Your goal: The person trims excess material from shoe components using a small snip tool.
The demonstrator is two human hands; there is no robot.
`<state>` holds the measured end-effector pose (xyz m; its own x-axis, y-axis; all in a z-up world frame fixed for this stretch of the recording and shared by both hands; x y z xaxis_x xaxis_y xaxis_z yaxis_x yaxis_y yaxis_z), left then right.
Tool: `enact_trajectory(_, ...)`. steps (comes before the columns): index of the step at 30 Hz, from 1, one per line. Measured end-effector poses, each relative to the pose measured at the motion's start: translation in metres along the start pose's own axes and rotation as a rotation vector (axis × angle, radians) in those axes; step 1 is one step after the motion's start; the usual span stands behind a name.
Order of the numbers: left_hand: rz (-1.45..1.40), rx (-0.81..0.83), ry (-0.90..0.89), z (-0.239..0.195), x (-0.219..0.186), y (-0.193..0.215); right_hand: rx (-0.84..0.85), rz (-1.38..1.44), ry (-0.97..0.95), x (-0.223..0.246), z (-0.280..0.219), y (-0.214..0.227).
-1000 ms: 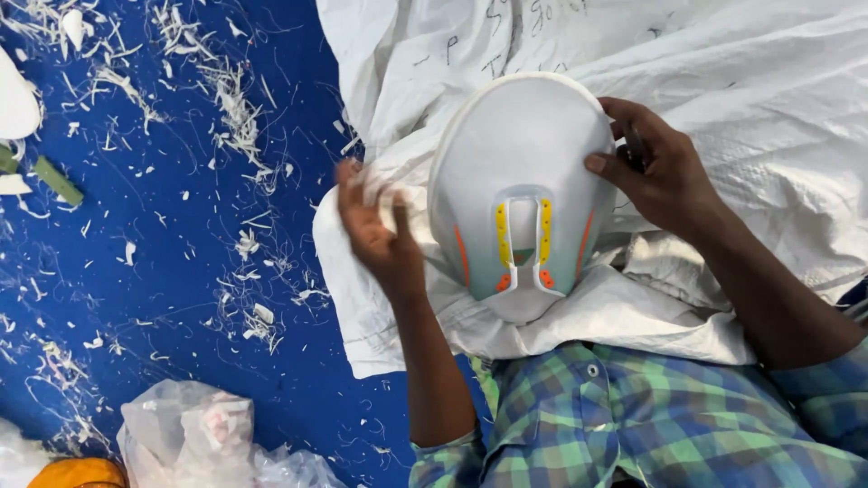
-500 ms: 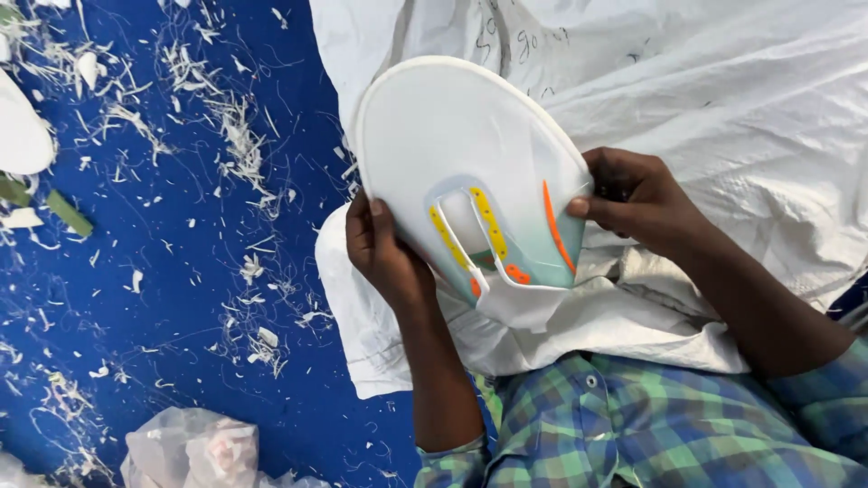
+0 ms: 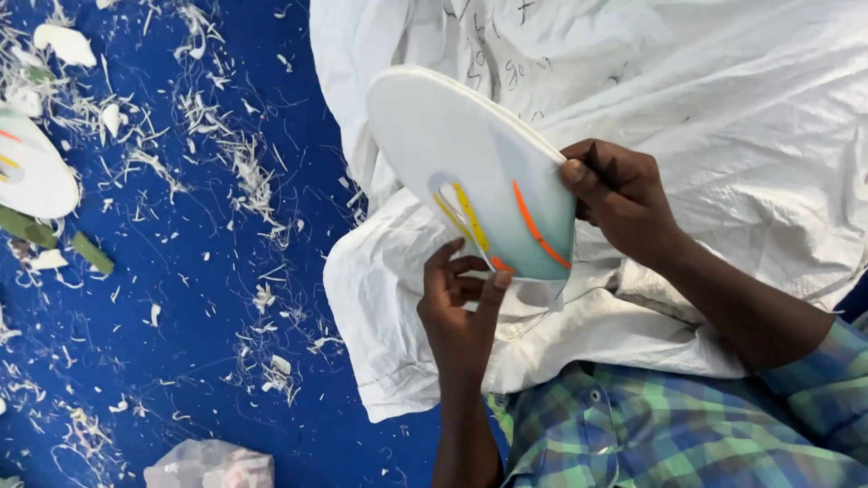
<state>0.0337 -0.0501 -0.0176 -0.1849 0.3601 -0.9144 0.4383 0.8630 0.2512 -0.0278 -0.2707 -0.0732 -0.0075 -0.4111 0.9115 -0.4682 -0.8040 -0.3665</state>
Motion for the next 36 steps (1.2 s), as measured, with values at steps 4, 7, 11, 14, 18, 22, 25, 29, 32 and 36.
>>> enact_trajectory(4,-0.008,0.032,0.092,0.001,0.001,-0.002,-0.008,-0.041,0.003,-0.001,0.003,0.0)
enact_trajectory(7,-0.08,0.087,0.09,0.0,0.012,-0.012,-0.03,-0.079,0.042,0.001,0.002,-0.001)
enact_trajectory(11,-0.264,0.132,-0.005,0.0,-0.007,-0.032,-0.036,0.001,0.098,0.001,0.004,-0.01)
enact_trajectory(14,-0.356,0.019,-0.078,0.004,-0.013,-0.026,-0.004,-0.07,0.139,0.009,0.005,-0.019)
enact_trajectory(18,-0.44,-0.091,-0.104,0.006,-0.015,-0.007,-0.088,-0.301,0.341,0.036,0.015,0.005)
enact_trajectory(22,-0.469,-0.142,-0.116,0.013,-0.016,0.015,-0.196,-0.305,0.3,0.059,0.024,0.049)
enact_trajectory(25,-0.463,-0.196,-0.106,0.017,-0.008,0.023,-0.189,-0.719,0.425,0.081,0.018,0.045)
enact_trajectory(29,-0.395,-0.223,-0.118,0.016,-0.008,0.025,-0.125,-0.736,0.346,0.056,0.019,0.038)
enact_trajectory(32,-0.215,-0.214,-0.053,0.015,0.001,0.021,0.028,-0.572,0.177,0.028,0.022,0.01)
enact_trajectory(36,0.005,-0.188,-0.112,0.014,0.007,0.015,0.178,-0.673,0.046,-0.01,0.011,-0.018)
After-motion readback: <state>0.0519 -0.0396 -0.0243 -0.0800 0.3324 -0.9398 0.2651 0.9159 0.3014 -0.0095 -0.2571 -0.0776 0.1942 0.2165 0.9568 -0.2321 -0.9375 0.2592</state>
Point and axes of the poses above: each hand's wrist, its own z-axis towards the middle knuckle, its own y-axis out of the back of the hand, x = y × z, the point moved 10 cm from there along z, towards the middle knuckle, and after that the axes turned 3 degrees about y, right-handed, at the moved point
